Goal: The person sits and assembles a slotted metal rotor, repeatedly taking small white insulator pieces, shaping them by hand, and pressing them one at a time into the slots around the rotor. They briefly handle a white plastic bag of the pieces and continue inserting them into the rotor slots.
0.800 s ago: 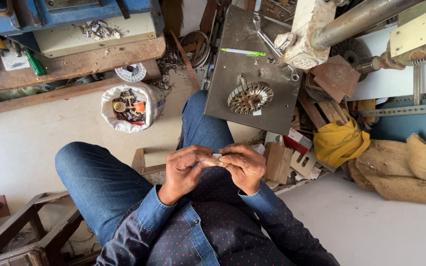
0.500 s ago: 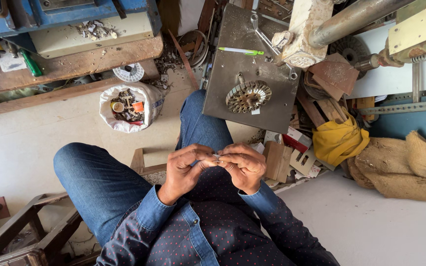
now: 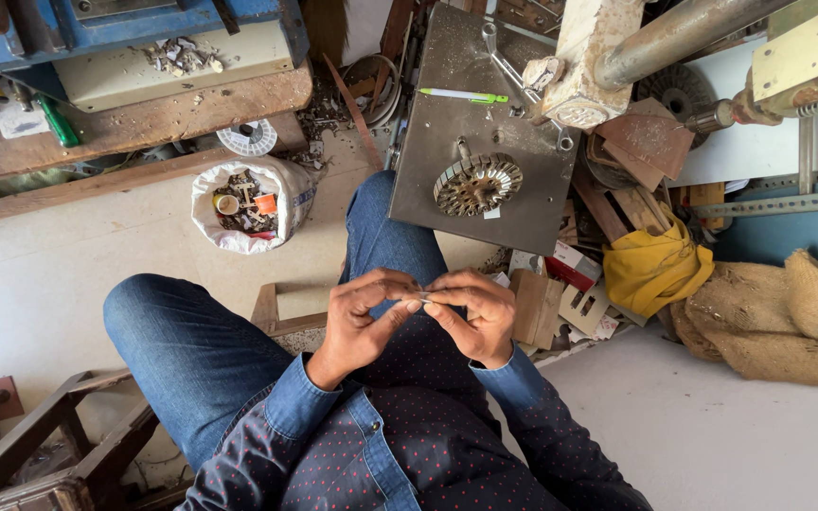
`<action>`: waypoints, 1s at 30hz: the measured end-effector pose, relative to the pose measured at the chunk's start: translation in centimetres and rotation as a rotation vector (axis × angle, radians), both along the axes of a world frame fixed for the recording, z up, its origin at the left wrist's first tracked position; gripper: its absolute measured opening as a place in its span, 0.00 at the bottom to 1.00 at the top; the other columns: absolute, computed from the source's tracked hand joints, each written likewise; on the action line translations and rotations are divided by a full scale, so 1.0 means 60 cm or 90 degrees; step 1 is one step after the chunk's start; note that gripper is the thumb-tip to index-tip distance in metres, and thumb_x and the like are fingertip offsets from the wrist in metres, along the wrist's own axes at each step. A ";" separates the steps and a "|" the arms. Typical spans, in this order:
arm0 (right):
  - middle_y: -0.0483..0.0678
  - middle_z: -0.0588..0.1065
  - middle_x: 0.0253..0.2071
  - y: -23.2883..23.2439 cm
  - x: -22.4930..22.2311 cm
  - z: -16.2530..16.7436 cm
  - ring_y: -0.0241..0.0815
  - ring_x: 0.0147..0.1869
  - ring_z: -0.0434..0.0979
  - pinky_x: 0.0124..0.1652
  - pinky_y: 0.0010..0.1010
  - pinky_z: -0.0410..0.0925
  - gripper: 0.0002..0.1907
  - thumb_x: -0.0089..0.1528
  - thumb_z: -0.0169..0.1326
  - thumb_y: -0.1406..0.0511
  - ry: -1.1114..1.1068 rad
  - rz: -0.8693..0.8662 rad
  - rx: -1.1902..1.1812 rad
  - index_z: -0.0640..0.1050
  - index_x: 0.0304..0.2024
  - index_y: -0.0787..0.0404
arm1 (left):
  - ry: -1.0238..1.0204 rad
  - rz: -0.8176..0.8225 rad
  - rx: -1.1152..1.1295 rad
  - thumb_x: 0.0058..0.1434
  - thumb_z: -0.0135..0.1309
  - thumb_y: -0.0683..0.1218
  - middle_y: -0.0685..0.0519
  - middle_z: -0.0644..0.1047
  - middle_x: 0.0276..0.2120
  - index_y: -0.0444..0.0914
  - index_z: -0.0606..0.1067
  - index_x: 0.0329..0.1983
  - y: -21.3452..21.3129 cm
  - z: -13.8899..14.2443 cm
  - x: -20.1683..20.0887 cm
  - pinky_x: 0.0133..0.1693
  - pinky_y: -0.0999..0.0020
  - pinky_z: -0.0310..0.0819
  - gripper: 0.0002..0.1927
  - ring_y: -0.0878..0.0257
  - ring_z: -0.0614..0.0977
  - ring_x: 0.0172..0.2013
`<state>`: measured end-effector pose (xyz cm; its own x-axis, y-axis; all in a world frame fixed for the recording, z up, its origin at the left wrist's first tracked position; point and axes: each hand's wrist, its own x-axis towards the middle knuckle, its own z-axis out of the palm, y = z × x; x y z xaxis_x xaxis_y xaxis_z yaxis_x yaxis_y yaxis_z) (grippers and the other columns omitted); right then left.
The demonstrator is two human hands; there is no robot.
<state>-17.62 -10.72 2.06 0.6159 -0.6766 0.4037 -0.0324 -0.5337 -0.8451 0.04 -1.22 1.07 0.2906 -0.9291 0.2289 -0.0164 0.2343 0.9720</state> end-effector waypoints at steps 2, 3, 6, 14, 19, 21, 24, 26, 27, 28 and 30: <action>0.54 0.79 0.43 0.000 -0.004 -0.002 0.41 0.44 0.82 0.44 0.28 0.75 0.14 0.61 0.65 0.67 0.000 0.015 0.131 0.80 0.46 0.69 | -0.033 0.004 -0.028 0.62 0.62 0.37 0.46 0.82 0.39 0.32 0.80 0.37 -0.004 0.002 0.004 0.45 0.67 0.80 0.03 0.58 0.86 0.41; 0.54 0.78 0.44 0.001 -0.006 -0.003 0.41 0.46 0.81 0.46 0.28 0.75 0.17 0.61 0.64 0.66 0.000 0.022 0.196 0.79 0.49 0.71 | -0.050 0.007 -0.043 0.62 0.61 0.37 0.46 0.82 0.39 0.32 0.80 0.37 -0.005 0.002 0.007 0.45 0.66 0.80 0.03 0.57 0.86 0.41; 0.53 0.80 0.43 -0.005 -0.010 -0.006 0.39 0.45 0.83 0.45 0.27 0.77 0.16 0.63 0.64 0.65 0.061 0.030 0.227 0.82 0.49 0.71 | -0.122 0.000 -0.074 0.59 0.61 0.36 0.46 0.82 0.40 0.33 0.80 0.38 -0.016 0.003 0.017 0.44 0.65 0.80 0.04 0.57 0.86 0.41; 0.53 0.79 0.44 -0.016 -0.018 -0.013 0.37 0.44 0.82 0.45 0.25 0.77 0.17 0.62 0.64 0.69 0.043 0.016 0.330 0.80 0.50 0.73 | -0.164 -0.064 -0.092 0.58 0.60 0.35 0.48 0.82 0.43 0.34 0.80 0.40 -0.042 -0.012 0.023 0.45 0.63 0.80 0.07 0.54 0.85 0.42; 0.53 0.80 0.42 -0.025 -0.033 -0.029 0.38 0.43 0.82 0.43 0.25 0.76 0.16 0.61 0.64 0.71 0.048 -0.019 0.419 0.81 0.50 0.75 | -0.187 -0.085 -0.066 0.59 0.61 0.37 0.48 0.82 0.44 0.35 0.80 0.40 -0.055 -0.015 0.022 0.45 0.63 0.80 0.06 0.54 0.85 0.42; 0.54 0.81 0.43 -0.029 -0.038 -0.038 0.39 0.44 0.84 0.44 0.25 0.78 0.15 0.61 0.63 0.71 0.040 -0.036 0.419 0.81 0.49 0.74 | -0.207 -0.096 -0.050 0.60 0.62 0.38 0.48 0.81 0.46 0.37 0.80 0.42 -0.065 -0.013 0.023 0.46 0.63 0.80 0.07 0.53 0.85 0.44; 0.56 0.82 0.45 -0.037 -0.043 -0.052 0.40 0.45 0.84 0.45 0.25 0.79 0.13 0.62 0.62 0.73 0.009 -0.097 0.398 0.81 0.49 0.72 | -0.237 -0.098 -0.094 0.57 0.65 0.42 0.45 0.78 0.46 0.35 0.77 0.48 -0.087 -0.014 0.033 0.50 0.57 0.76 0.16 0.48 0.81 0.48; 0.56 0.83 0.42 -0.050 -0.046 -0.058 0.40 0.41 0.85 0.41 0.24 0.78 0.13 0.62 0.63 0.73 0.069 -0.198 0.334 0.82 0.49 0.71 | -0.198 -0.019 0.012 0.59 0.65 0.43 0.46 0.76 0.42 0.35 0.75 0.50 -0.119 -0.019 0.032 0.47 0.60 0.76 0.17 0.50 0.81 0.43; 0.56 0.84 0.41 -0.056 -0.048 -0.060 0.40 0.39 0.85 0.40 0.23 0.77 0.13 0.62 0.63 0.74 0.100 -0.248 0.302 0.83 0.49 0.70 | -0.177 0.021 0.067 0.60 0.65 0.44 0.47 0.76 0.40 0.35 0.74 0.51 -0.135 -0.023 0.030 0.45 0.61 0.76 0.18 0.52 0.80 0.41; 0.54 0.84 0.42 -0.062 -0.046 -0.062 0.38 0.41 0.85 0.41 0.23 0.77 0.13 0.62 0.63 0.73 0.060 -0.261 0.287 0.82 0.49 0.69 | -0.184 0.027 0.077 0.59 0.65 0.44 0.46 0.75 0.41 0.34 0.74 0.52 -0.154 -0.028 0.029 0.43 0.61 0.76 0.20 0.52 0.80 0.40; 0.51 0.83 0.44 -0.081 -0.033 -0.069 0.36 0.44 0.85 0.44 0.22 0.78 0.12 0.63 0.62 0.72 -0.022 -0.284 0.254 0.82 0.50 0.67 | -0.199 0.041 0.096 0.57 0.65 0.43 0.44 0.74 0.42 0.32 0.74 0.54 -0.193 -0.038 0.029 0.40 0.61 0.75 0.23 0.51 0.79 0.38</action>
<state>-19.60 -15.55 -2.07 0.2292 -0.9701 0.0793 -0.1494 -0.1155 -0.9820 1.79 -12.80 -1.21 0.2870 -0.9413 0.1776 -0.3281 0.0776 0.9414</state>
